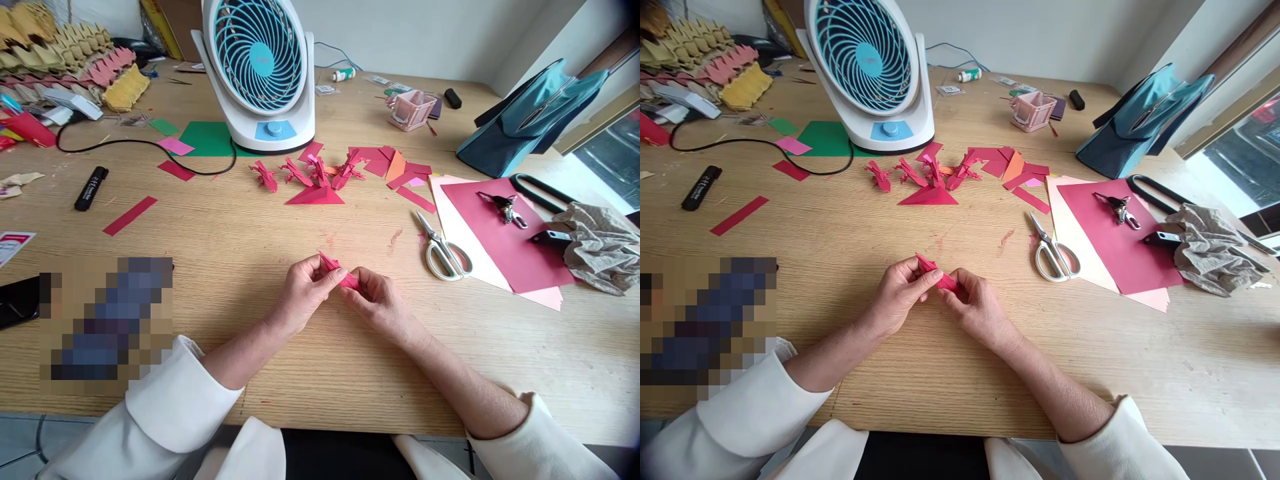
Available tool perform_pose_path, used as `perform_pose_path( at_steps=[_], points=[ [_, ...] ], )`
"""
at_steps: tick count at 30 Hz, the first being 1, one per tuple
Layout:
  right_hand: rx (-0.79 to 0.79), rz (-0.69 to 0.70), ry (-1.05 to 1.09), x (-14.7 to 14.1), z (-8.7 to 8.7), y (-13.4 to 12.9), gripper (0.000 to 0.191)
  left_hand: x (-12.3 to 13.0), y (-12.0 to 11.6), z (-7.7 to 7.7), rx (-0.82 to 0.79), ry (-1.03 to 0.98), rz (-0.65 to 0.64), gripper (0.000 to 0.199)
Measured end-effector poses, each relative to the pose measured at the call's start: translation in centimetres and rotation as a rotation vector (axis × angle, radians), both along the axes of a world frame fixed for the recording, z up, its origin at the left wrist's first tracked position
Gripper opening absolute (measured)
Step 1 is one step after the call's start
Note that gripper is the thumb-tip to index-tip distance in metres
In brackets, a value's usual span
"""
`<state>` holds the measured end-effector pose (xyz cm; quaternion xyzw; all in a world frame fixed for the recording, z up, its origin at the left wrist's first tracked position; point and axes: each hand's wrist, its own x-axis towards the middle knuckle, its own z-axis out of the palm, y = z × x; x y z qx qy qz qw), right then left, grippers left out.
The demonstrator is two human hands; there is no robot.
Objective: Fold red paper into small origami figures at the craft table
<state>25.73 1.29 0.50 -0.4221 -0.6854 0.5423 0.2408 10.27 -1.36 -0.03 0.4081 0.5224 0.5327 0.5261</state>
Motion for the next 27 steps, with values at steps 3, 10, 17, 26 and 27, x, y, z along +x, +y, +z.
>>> perform_pose_path(
  at_steps=[3, 10, 17, 26, 27],
  points=[
    [-0.029, -0.002, 0.014, 0.2, -0.1, 0.1, 0.023, -0.2, 0.0, 0.0, -0.021, -0.025, -0.006, 0.027],
    [-0.082, 0.026, 0.114, 0.7, -0.5, 0.4, 0.023, -0.9, 0.5, 0.2, 0.007, -0.118, 0.061, 0.027],
    [-0.042, 0.015, 0.041, 0.5, -0.2, 0.2, 0.038, -0.6, 0.0, -0.4, -0.012, -0.002, -0.082, 0.026],
    [0.026, -0.029, -0.017, 1.1, -0.1, 0.3, 0.024, -2.5, 0.8, 1.0, 0.008, 0.254, -0.25, 0.019],
    [0.041, -0.027, -0.025, 1.1, -0.1, 0.4, 0.022, -2.7, 0.8, 1.1, 0.018, 0.307, -0.269, 0.017]
  ],
)
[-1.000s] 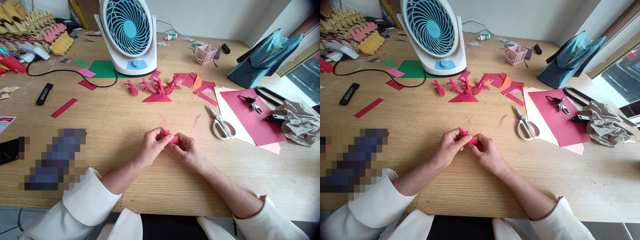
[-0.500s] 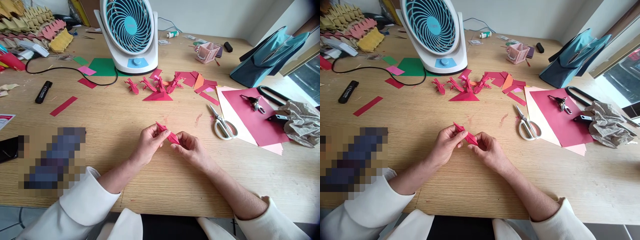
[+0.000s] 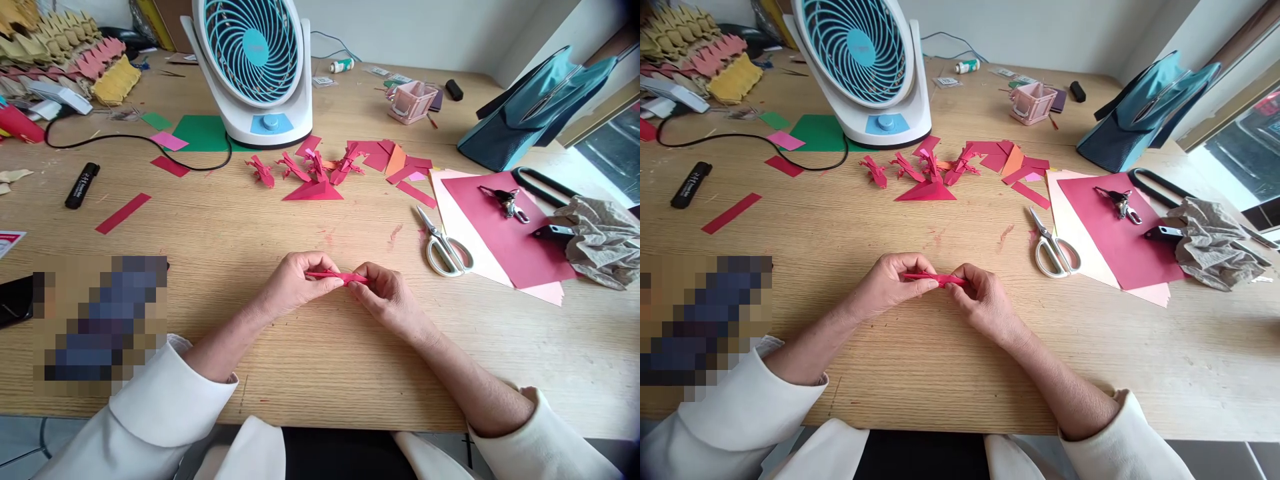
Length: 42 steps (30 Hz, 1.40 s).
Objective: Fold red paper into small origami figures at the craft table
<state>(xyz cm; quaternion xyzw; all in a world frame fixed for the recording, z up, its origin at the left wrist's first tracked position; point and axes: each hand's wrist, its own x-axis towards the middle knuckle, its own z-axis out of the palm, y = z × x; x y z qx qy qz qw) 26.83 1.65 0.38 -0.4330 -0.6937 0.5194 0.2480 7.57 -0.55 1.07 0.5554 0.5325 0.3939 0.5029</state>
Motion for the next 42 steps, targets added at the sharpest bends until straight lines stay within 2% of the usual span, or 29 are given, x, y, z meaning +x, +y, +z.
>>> perform_pose_path(
  at_steps=[4, 7, 10, 13, 17, 22, 27, 33, 42],
  points=[
    [0.048, 0.01, -0.025, 0.0, 0.0, -0.1, 0.019, -0.3, 0.0, 0.1, 0.061, 0.127, -0.06, 0.012],
    [0.033, 0.019, -0.013, 0.0, 0.1, 0.0, 0.02, -0.1, -0.1, 0.1, 0.103, 0.154, -0.037, 0.012],
    [-0.01, 0.016, 0.041, 0.0, 0.1, 0.1, 0.024, 0.4, -0.3, 0.0, 0.089, 0.108, 0.003, 0.013],
    [-0.015, -0.01, 0.071, -0.1, 0.0, 0.1, 0.027, 0.9, -0.5, -0.2, 0.033, 0.017, -0.021, 0.014],
    [0.006, -0.051, 0.045, -0.3, -0.1, 0.0, 0.027, 1.0, -0.6, -0.5, 0.079, 0.077, -0.019, 0.012],
    [0.005, -0.081, 0.049, -0.3, -0.5, 0.0, 0.027, 0.7, -0.6, -0.6, 0.085, 0.123, -0.022, 0.019],
    [-0.062, -0.069, 0.209, -0.3, -1.3, 0.4, 0.032, 0.9, -0.6, -0.7, 0.031, 0.02, 0.023, 0.023],
    [-0.079, -0.097, 0.266, -0.3, -1.9, 0.4, 0.032, 1.3, -0.9, -0.9, -0.078, -0.082, 0.05, 0.026],
    [0.03, -0.138, 0.211, -0.3, -1.4, 0.2, 0.034, 1.7, -1.1, -0.8, -0.177, -0.174, 0.104, 0.03]
  ],
)
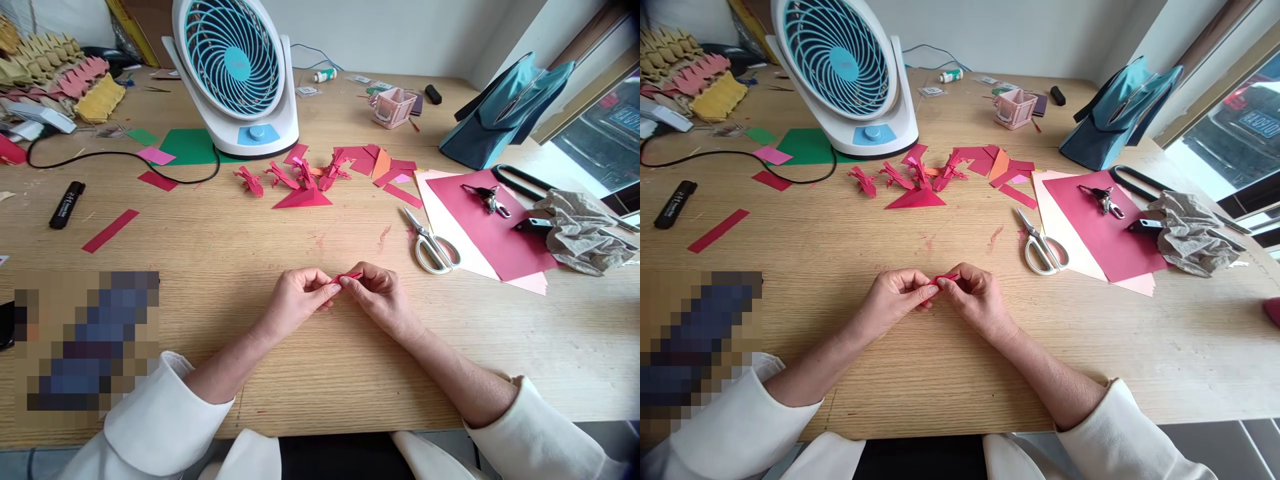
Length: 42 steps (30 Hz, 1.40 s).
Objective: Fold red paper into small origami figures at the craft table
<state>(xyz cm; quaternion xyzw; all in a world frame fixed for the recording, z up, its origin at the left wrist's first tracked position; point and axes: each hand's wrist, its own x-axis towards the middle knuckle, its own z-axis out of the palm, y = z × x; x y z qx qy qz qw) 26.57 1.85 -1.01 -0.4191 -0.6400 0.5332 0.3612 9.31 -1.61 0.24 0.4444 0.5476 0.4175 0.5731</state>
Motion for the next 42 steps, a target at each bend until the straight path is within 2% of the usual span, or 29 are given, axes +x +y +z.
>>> perform_pose_path(
  at_steps=[10, 14, 16, 19, 22, 27, 34, 42],
  points=[
    [0.067, 0.025, -0.041, 0.3, 1.0, 0.3, 0.038, 0.1, 0.0, -0.1, -0.003, -0.055, -0.008, 0.028],
    [-0.02, -0.023, 0.037, 0.6, 0.8, 0.5, 0.043, 0.1, -0.1, 0.0, 0.003, -0.072, -0.011, 0.029],
    [-0.049, -0.053, 0.087, 0.6, 0.7, 0.5, 0.038, 0.2, -0.2, 0.0, 0.008, -0.087, 0.016, 0.03],
    [-0.083, 0.012, 0.133, 0.2, 0.5, 0.4, 0.031, 0.4, -0.3, -0.1, 0.02, -0.1, 0.045, 0.031],
    [-0.064, 0.058, 0.112, -0.2, 0.2, 0.1, 0.031, 0.5, -0.3, -0.3, 0.032, -0.098, 0.043, 0.031],
    [-0.016, -0.011, 0.101, -0.4, -0.1, -0.1, 0.032, 0.8, -0.2, -0.7, 0.09, -0.04, 0.047, 0.029],
    [0.075, 0.004, 0.0, 0.1, 0.7, 0.2, 0.039, 0.8, -0.3, -0.5, 0.116, -0.001, 0.039, 0.026],
    [-0.004, 0.021, 0.096, -0.2, -0.1, 0.2, 0.032, 0.5, -0.1, -0.8, 0.055, -0.07, 0.116, 0.027]
  ],
)
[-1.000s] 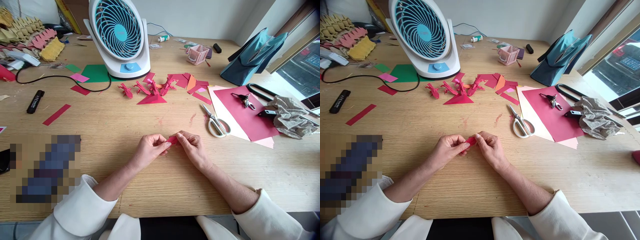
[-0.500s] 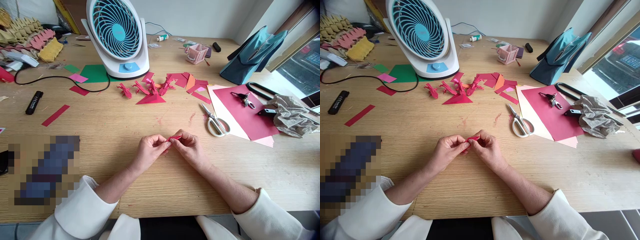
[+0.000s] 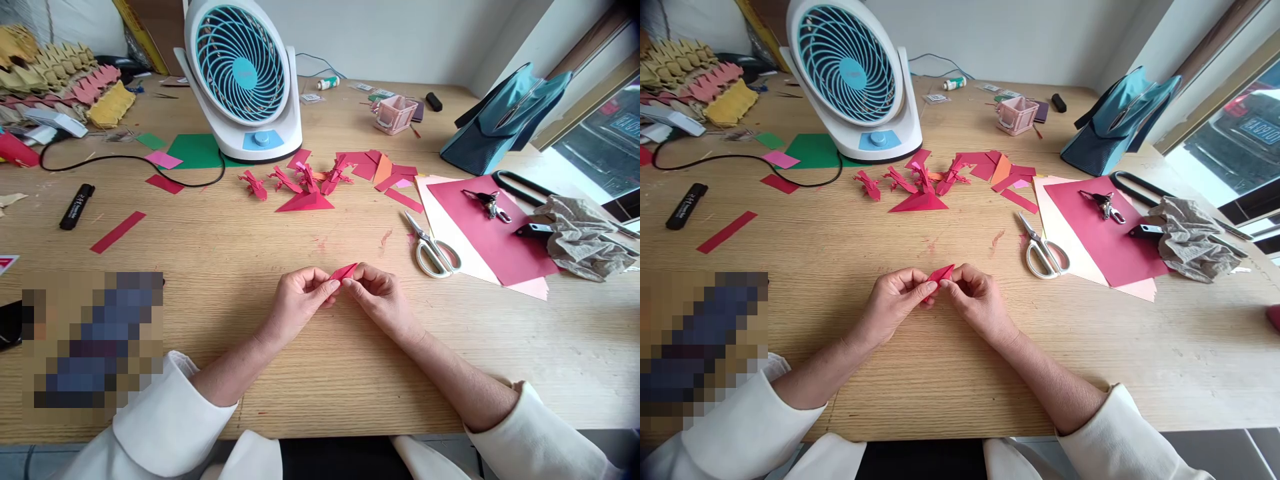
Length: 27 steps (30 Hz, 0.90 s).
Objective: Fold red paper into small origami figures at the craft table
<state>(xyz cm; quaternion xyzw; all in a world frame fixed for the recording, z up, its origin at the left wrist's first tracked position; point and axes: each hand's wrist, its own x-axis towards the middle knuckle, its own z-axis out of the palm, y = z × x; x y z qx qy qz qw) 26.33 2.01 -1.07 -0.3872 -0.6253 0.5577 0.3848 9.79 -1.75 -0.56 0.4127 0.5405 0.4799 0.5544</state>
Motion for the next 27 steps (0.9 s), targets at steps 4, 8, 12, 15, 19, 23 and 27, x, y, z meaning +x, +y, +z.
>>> perform_pose_path(
  at_steps=[4, 8, 12, 15, 19, 23, 27],
  points=[
    [0.032, -0.049, -0.022, -0.1, -0.1, -0.1, 0.034, 0.1, 0.1, 0.1, 0.053, 0.057, -0.02, 0.025],
    [0.057, -0.096, -0.02, 0.0, 0.2, 0.2, 0.035, 0.1, 0.1, 0.5, 0.084, 0.089, -0.033, 0.025],
    [-0.045, -0.11, 0.125, -0.1, 0.3, 0.5, 0.029, 0.2, 0.0, 0.5, 0.042, 0.065, -0.027, 0.028],
    [-0.089, -0.05, 0.137, -0.5, 0.2, 0.4, 0.031, 0.3, 0.0, 0.2, 0.046, 0.069, -0.042, 0.029],
    [-0.067, -0.043, 0.084, -0.4, -0.1, 0.6, 0.032, 0.0, 0.4, -0.3, 0.108, 0.174, -0.108, 0.027],
    [-0.035, -0.221, 0.149, 0.7, 0.0, 1.7, 0.032, -1.0, 1.0, -0.2, 0.14, 0.36, -0.162, 0.023],
    [0.034, -0.14, 0.083, 1.2, 0.7, 1.9, 0.027, -1.7, 1.2, 0.5, 0.212, 0.514, -0.255, 0.021]
  ],
)
